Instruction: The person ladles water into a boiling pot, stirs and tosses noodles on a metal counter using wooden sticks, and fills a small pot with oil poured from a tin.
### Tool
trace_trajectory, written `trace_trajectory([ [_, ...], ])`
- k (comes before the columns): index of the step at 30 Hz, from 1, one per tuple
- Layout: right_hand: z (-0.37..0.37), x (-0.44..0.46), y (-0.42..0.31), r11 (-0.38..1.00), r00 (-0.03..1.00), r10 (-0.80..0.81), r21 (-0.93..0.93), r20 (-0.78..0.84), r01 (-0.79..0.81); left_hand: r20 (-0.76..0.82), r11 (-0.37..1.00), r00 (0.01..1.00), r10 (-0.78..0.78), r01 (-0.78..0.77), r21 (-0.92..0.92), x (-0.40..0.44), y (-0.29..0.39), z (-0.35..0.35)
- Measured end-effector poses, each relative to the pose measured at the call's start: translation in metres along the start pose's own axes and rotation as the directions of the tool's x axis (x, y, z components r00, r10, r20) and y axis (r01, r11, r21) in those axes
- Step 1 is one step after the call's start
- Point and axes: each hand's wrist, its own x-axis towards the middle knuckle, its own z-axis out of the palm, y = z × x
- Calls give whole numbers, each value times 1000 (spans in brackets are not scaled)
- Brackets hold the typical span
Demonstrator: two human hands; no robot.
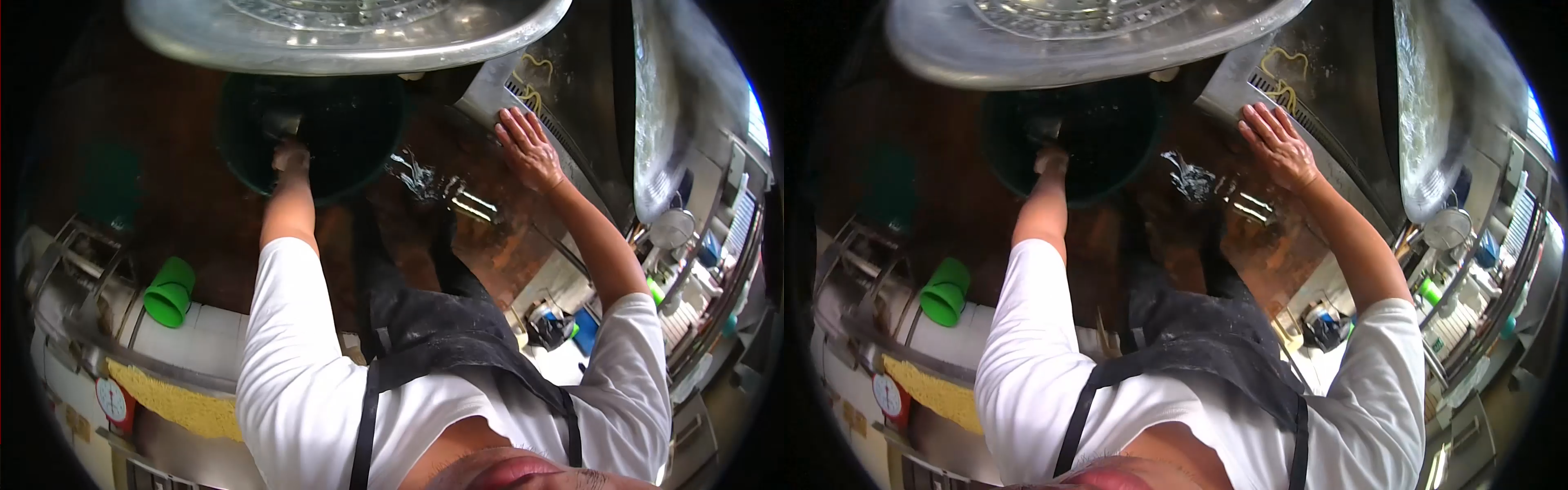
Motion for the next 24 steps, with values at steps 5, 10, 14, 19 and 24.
trace_trajectory([
  [5,-4,1,2,994,1000,22,111,3,-22,70,915,925,373,-379,136,74,24,82],
  [10,-1,-1,6,999,998,-30,20,-51,31,102,852,860,500,-509,119,65,37,75],
  [14,-4,-2,7,998,999,-27,51,-18,28,84,733,738,669,-674,91,65,18,54],
  [19,-16,-4,5,997,999,-15,80,28,13,-67,691,692,718,-721,-43,-21,-29,-23],
  [24,-20,-6,5,997,998,-48,66,-29,50,-79,651,683,726,-720,-239,-106,-91,-81],
])
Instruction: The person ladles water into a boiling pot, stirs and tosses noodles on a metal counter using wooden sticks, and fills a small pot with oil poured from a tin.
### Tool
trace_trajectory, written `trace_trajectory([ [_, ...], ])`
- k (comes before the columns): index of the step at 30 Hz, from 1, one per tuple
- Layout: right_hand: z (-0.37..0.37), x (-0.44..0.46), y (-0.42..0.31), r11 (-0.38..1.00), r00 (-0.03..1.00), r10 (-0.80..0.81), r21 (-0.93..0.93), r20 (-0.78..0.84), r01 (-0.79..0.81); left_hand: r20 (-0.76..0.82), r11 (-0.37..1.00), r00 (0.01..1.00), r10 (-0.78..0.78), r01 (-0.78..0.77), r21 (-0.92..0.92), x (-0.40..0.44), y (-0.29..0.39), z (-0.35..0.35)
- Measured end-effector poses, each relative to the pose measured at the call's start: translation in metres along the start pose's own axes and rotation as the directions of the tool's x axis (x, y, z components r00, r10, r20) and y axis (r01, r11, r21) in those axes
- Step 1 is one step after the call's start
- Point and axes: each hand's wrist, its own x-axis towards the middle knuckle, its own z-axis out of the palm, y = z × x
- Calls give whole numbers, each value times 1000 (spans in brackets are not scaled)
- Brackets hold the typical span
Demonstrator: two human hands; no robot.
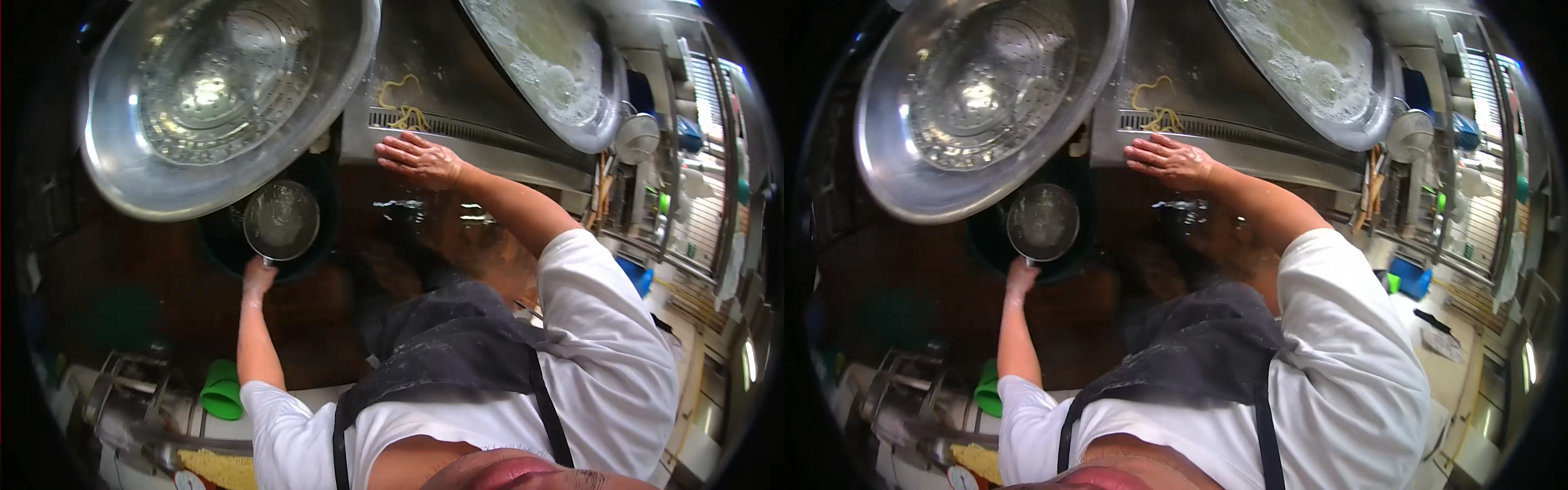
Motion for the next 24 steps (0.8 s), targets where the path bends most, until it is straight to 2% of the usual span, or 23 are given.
trace_trajectory([
  [1,1,0,1,999,1000,4,42,-11,-3,33,988,987,-156,157,-13,-23,15,-8],
  [2,-1,-1,2,1000,1000,-3,29,-10,3,39,986,989,-140,143,-88,-55,56,-26],
  [3,-5,-2,1,1000,1000,-8,19,-7,8,25,985,987,-160,161,-68,-77,62,-28],
  [5,-3,-5,0,999,1000,2,52,-21,-1,23,918,966,-258,253,-305,-129,120,-41],
  [9,-9,-9,2,992,996,-8,124,-90,19,-8,849,950,-312,275,-452,-199,205,-49],
  [12,3,-10,10,986,983,-32,157,-183,62,-56,813,953,-297,222,-538,-223,263,-56],
  [13,-4,-10,9,966,975,9,256,-220,49,-69,799,949,-308,218,-560,-230,282,-57],
  [14,-3,-11,16,925,950,126,381,-285,-8,-85,786,946,-314,209,-582,-231,302,-59],
  [16,5,-15,29,776,859,373,626,-351,-81,-112,800,953,-281,168,-576,-228,338,-65],
  [17,22,-11,59,787,777,467,599,-423,-146,-122,811,956,-266,153,-564,-223,357,-69],
  [19,37,-3,104,596,550,759,712,-348,-372,-146,835,959,-244,131,-535,-211,395,-77],
  [20,58,4,132,598,459,794,644,-398,-477,-157,832,962,-222,103,-544,-202,410,-79],
  [22,77,15,159,560,484,821,593,-303,-579,-164,842,968,-191,76,-534,-181,433,-85],
  [24,82,13,134,623,747,619,730,-241,-281,-175,873,974,-143,41,-486,-155,455,-91],
])
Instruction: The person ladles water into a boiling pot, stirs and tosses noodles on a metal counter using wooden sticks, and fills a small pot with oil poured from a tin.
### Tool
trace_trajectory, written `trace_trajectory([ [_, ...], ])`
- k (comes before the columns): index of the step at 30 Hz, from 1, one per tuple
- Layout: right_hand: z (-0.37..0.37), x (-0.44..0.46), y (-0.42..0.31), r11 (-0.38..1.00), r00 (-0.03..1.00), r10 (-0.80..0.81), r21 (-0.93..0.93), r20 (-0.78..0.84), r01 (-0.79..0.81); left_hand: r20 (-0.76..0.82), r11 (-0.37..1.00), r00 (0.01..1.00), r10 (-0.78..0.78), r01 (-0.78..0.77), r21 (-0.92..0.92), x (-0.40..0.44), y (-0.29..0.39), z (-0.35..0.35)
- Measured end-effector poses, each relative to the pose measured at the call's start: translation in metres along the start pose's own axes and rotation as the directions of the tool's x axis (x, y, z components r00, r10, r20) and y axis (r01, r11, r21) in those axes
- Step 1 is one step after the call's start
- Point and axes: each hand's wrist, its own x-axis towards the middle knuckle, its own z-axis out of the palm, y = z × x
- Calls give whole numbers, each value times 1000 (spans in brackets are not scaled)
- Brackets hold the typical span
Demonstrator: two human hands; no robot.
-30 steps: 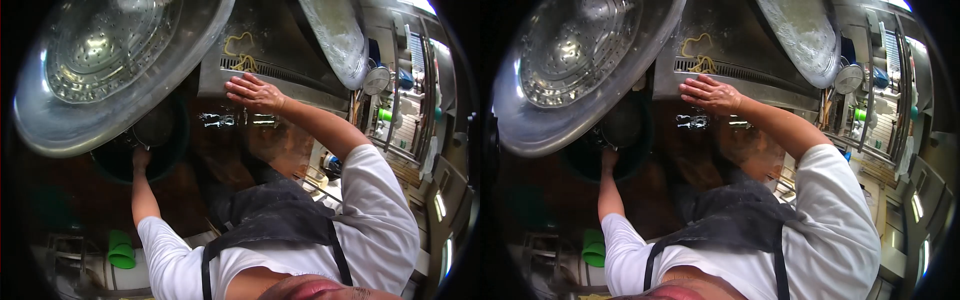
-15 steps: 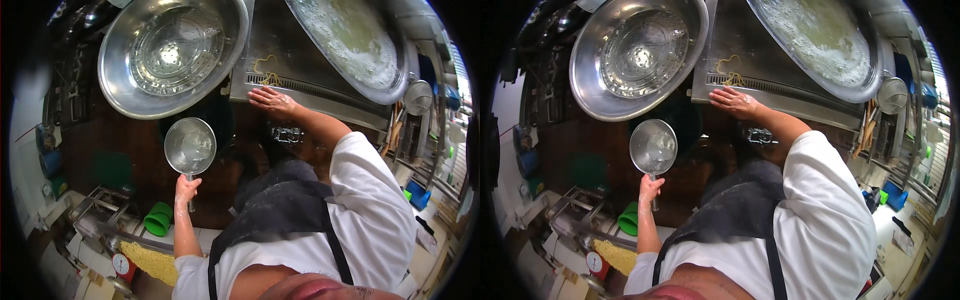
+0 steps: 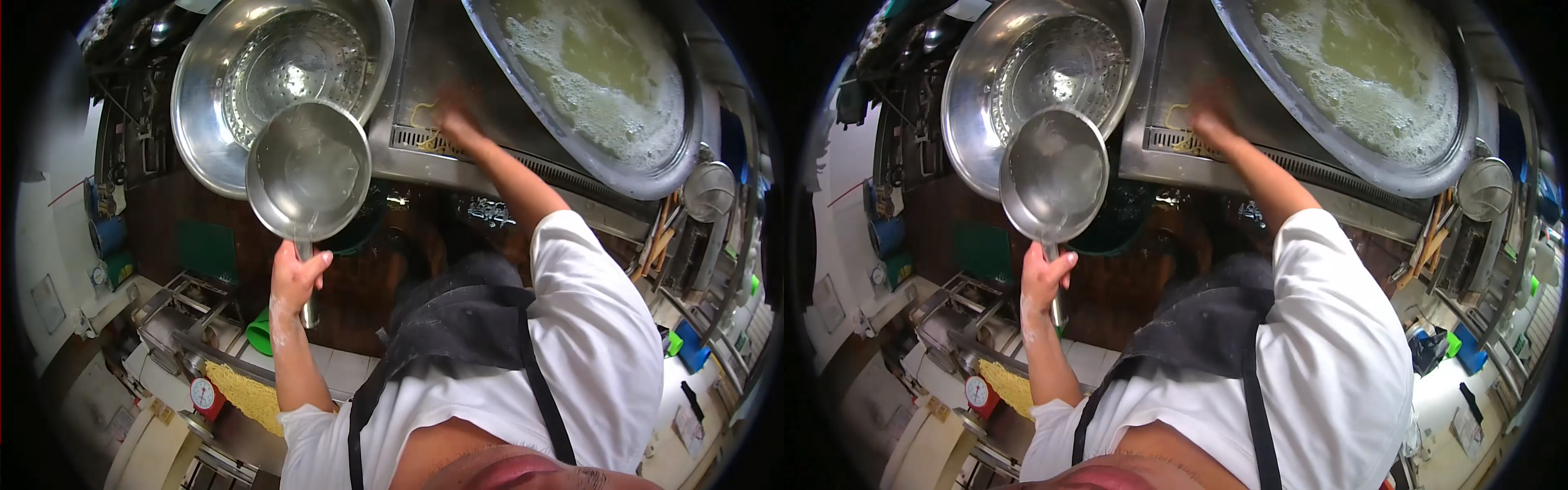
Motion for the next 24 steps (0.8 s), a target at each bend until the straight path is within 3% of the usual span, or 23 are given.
trace_trajectory([
  [1,8,-7,-18,986,985,-114,140,128,96,12,1000,1000,5,-5,26,12,9,3],
  [2,0,-6,-51,993,934,-120,56,336,108,26,999,1000,13,-14,37,22,25,9],
  [4,-21,-6,-89,990,960,-65,138,273,28,35,999,999,34,-35,38,40,47,19],
  [6,-27,13,-75,986,998,-53,158,-39,58,38,991,999,15,-20,133,60,65,25],
  [7,-46,31,-92,957,980,187,237,-60,-168,48,978,999,21,-31,206,66,80,28],
  [8,-37,45,-76,951,960,210,266,-185,-157,63,963,998,8,-25,267,75,87,29],
  [9,-37,62,-68,951,953,219,265,-211,-160,61,944,998,23,-42,328,85,91,30],
  [10,-36,76,-63,950,945,230,266,-232,-166,60,921,998,33,-54,387,93,94,31],
  [12,-46,107,-54,934,936,353,60,7,-353,57,889,998,39,-61,453,105,110,35],
  [14,5,138,22,975,962,197,-60,-190,-212,57,863,994,96,-112,493,112,122,39],
  [16,-54,138,-46,887,902,432,-180,-7,-426,47,812,994,96,-105,574,121,132,40],
  [17,-28,148,-3,964,972,198,-154,-126,-217,55,780,992,117,-126,612,128,131,39],
  [18,-1,159,41,982,971,-49,-187,-235,4,64,746,988,138,-146,649,136,127,36],
  [19,-2,164,32,986,972,151,99,-178,-135,77,709,984,159,-168,685,141,126,35],
  [20,-6,165,26,976,993,101,-189,-64,-112,63,707,987,146,-148,691,144,126,36],
  [22,-28,163,-6,721,986,-2,-683,166,117,40,695,991,129,-119,709,147,128,39],
  [24,-10,168,24,691,953,-288,-667,97,277,22,672,992,122,-99,733,152,126,40],
])
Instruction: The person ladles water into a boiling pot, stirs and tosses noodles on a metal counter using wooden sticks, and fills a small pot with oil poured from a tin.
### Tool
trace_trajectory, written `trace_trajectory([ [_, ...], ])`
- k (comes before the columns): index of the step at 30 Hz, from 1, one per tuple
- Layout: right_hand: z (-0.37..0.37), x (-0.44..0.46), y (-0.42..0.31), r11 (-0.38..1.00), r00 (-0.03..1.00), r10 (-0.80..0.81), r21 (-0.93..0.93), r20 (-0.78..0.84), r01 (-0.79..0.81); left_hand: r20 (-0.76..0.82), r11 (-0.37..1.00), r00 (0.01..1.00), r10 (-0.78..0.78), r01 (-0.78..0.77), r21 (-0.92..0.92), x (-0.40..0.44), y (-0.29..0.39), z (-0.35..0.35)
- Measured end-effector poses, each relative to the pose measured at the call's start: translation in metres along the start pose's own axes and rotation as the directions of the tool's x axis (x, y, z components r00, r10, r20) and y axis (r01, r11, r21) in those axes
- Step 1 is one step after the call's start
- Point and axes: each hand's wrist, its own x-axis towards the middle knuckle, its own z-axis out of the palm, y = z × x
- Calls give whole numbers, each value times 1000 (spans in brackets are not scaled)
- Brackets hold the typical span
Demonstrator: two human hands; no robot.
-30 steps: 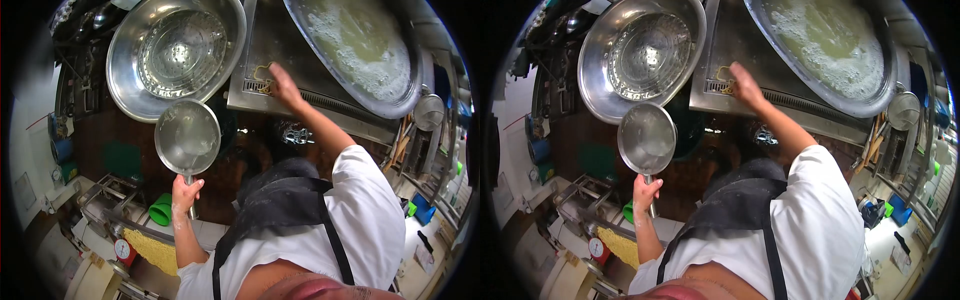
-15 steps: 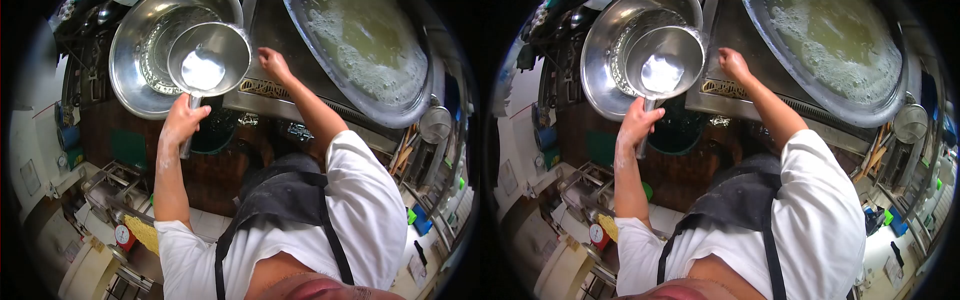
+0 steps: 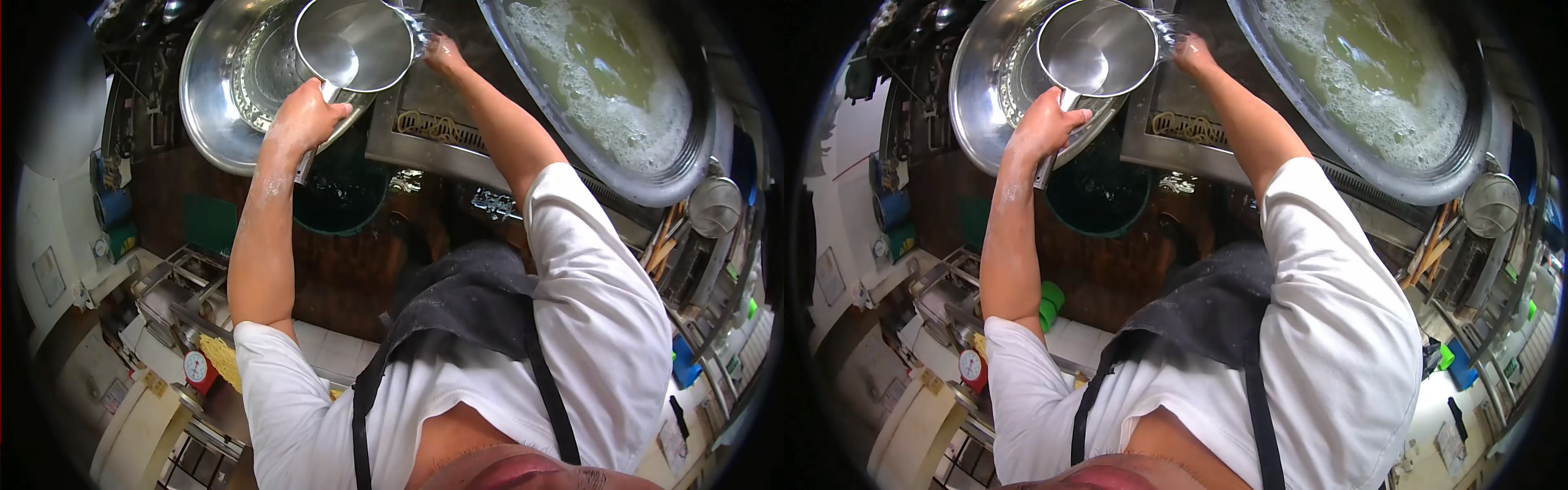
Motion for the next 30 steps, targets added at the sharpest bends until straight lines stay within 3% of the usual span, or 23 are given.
trace_trajectory([
  [1,-37,7,-19,943,898,312,16,309,-333,-5,1000,1000,-2,2,9,-1,2,1],
  [4,-53,3,-24,856,876,315,289,364,-428,-29,996,999,13,-10,90,-6,9,1],
  [7,-65,4,-30,970,833,204,11,514,-244,-27,987,1000,8,-3,163,-11,16,3],
  [10,-62,-10,-39,681,703,489,278,517,-678,-9,979,1000,-2,4,206,-11,19,6],
  [13,-39,-16,-44,772,761,441,232,476,-592,-25,968,999,47,-40,246,-4,17,15],
  [16,-45,-15,-49,898,791,284,139,542,-417,-80,958,992,101,-75,277,-4,19,24],
  [22,-72,-17,-63,963,838,135,128,528,-236,-161,926,971,174,-106,362,-12,36,36],
  [25,-76,-21,-63,961,866,114,168,487,-221,-206,903,957,202,-101,418,-10,40,43],
  [28,-90,-21,-64,821,739,215,292,638,-491,-220,888,951,216,-97,450,-10,46,48],
  [30,-60,-32,-57,836,842,220,349,493,-423,-260,865,927,272,-117,488,-8,41,57],
])
